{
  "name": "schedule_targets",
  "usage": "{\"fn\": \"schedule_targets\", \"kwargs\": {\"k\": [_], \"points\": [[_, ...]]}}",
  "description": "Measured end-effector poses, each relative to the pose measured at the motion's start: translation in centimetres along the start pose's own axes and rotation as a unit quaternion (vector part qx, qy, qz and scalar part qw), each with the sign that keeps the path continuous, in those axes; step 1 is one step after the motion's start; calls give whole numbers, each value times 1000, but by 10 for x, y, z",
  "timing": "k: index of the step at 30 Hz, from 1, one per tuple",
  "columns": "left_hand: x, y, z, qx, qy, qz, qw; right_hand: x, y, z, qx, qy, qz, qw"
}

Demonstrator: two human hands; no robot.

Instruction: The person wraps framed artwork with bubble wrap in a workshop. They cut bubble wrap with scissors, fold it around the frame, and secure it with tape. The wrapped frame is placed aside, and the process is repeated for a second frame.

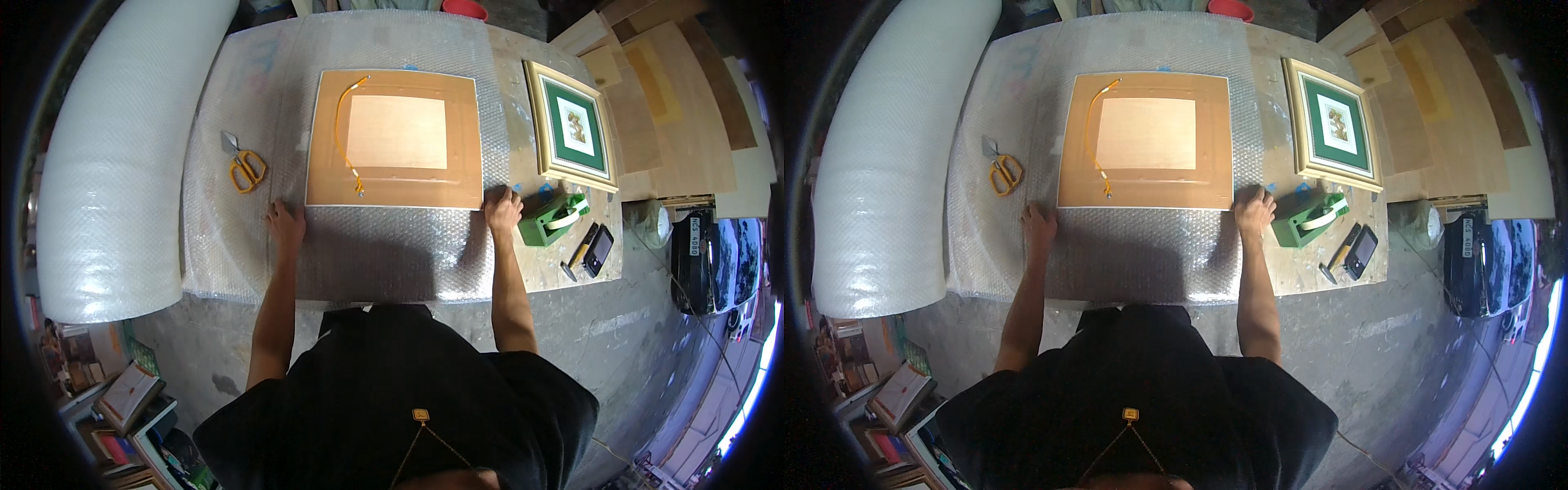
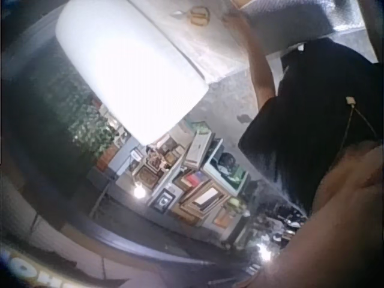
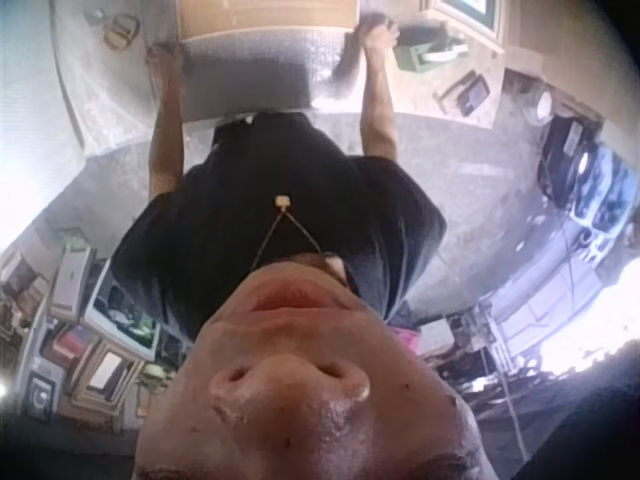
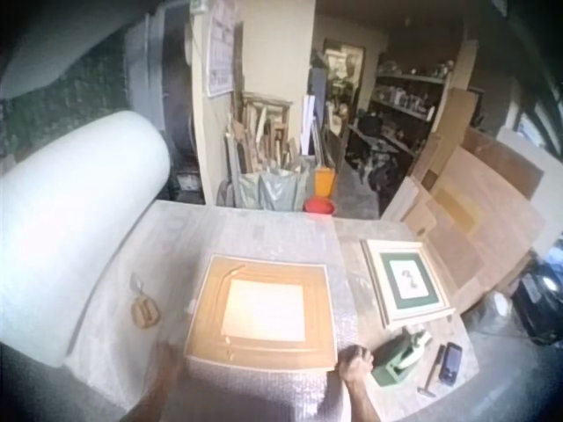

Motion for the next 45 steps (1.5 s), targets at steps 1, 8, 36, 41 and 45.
{"fn": "schedule_targets", "kwargs": {"k": [1,8,36,41,45], "points": [[-2,-13,-6,11,25,19,999,-5,-5,0,-34,23,-6,999],[-26,5,30,-212,-48,-10,976,6,0,8,-189,49,85,977],[-60,-94,-64,-241,-323,-462,790,-226,-120,-146,-189,-459,399,771],[-16,-108,-67,-238,-104,-416,871,-271,-58,-172,-251,-531,397,705],[51,-114,-117,-172,98,-269,943,-272,-68,-182,-193,-592,330,710]]}}
Point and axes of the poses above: each hand's wrist, its own z-axis towards the middle knuckle, its own y-axis out of the palm, x = y × z, the point moved 5 cm from there along z, towards the middle knuckle, and after that the axes turned 14 degrees about x, right-handed, at the moved point
